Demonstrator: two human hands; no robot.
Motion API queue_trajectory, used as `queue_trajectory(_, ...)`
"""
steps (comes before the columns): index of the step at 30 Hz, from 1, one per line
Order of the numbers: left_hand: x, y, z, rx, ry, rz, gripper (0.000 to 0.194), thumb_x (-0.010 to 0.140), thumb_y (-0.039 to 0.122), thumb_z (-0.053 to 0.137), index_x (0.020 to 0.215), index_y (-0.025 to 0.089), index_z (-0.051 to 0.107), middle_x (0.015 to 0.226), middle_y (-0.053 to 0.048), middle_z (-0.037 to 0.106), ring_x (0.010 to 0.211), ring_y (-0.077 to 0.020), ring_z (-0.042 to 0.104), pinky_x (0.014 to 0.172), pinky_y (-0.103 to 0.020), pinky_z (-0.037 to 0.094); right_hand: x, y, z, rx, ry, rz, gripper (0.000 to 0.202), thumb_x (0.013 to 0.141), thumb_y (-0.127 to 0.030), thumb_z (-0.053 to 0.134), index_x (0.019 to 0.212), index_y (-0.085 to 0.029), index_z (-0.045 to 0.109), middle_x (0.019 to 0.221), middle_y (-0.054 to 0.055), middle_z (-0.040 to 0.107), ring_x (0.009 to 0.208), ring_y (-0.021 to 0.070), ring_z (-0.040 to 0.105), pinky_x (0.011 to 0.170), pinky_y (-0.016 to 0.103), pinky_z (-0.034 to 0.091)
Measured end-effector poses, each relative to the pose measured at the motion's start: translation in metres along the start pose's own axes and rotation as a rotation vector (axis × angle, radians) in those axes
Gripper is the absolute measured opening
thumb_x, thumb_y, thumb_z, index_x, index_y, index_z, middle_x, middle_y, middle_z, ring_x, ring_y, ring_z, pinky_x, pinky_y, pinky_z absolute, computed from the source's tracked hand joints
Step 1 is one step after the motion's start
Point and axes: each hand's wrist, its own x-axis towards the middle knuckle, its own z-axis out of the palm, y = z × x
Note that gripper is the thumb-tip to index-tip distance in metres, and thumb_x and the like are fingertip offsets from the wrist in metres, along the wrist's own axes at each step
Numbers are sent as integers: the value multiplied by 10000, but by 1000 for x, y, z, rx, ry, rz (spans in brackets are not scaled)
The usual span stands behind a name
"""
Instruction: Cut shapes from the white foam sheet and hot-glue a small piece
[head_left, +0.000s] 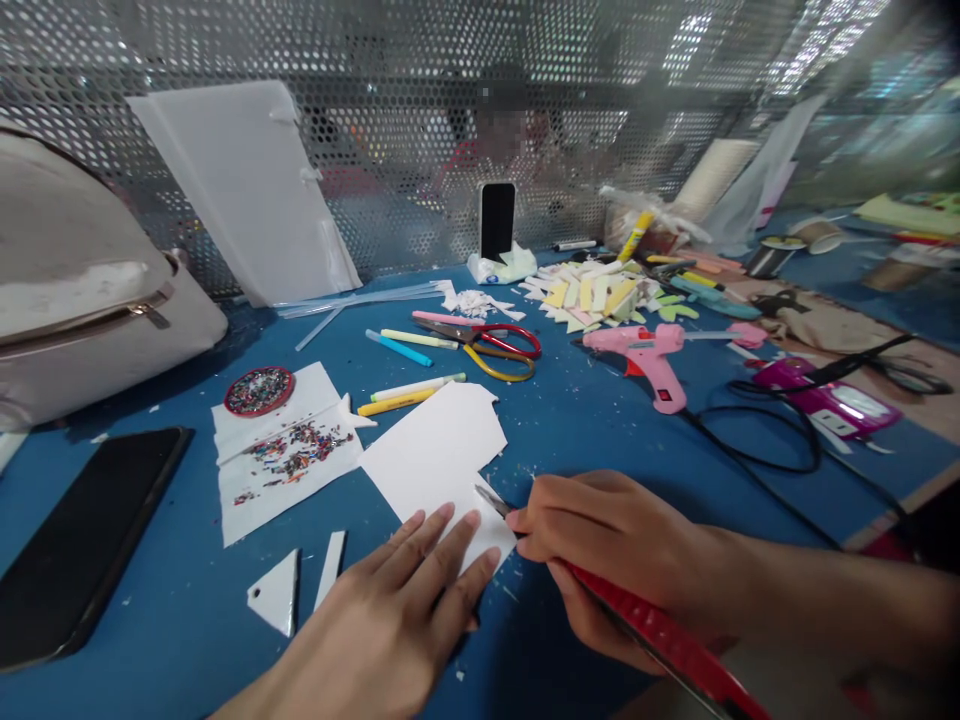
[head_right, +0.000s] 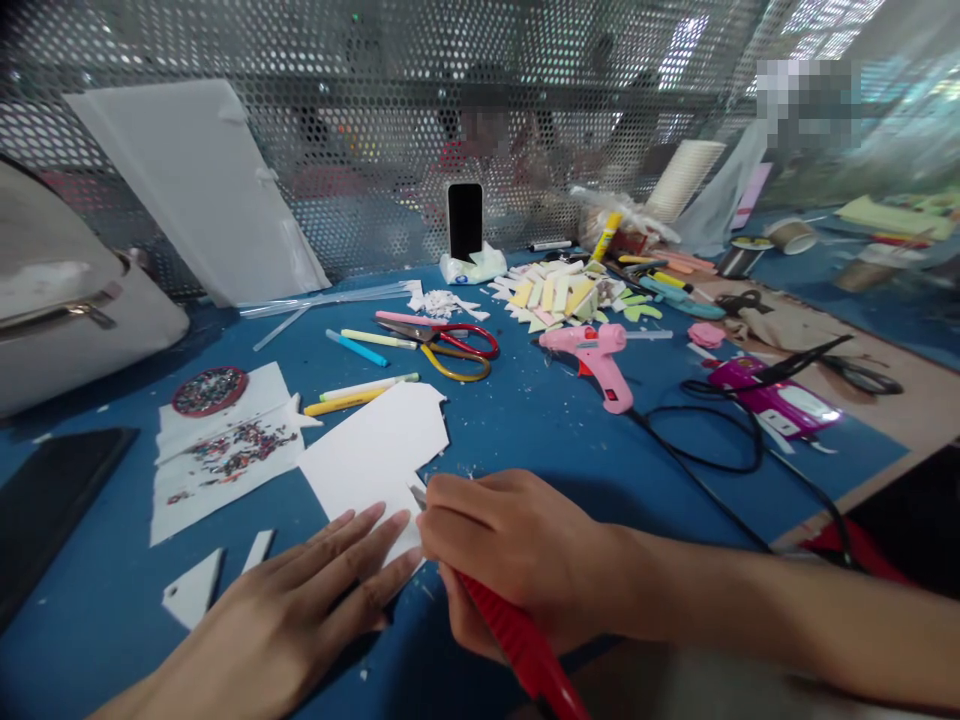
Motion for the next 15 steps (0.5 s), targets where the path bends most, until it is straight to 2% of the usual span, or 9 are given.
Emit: queue_trajectory(15, -3, 0, 4, 3, -31, 4, 383, 1065, 175, 374, 1303, 122, 668, 1346, -155, 650, 1198, -338, 648, 925, -437, 615, -14, -10, -5, 16, 40, 15, 166, 875, -56, 459, 919, -174, 566, 803, 45, 630, 752, 149, 626, 659, 244, 515)
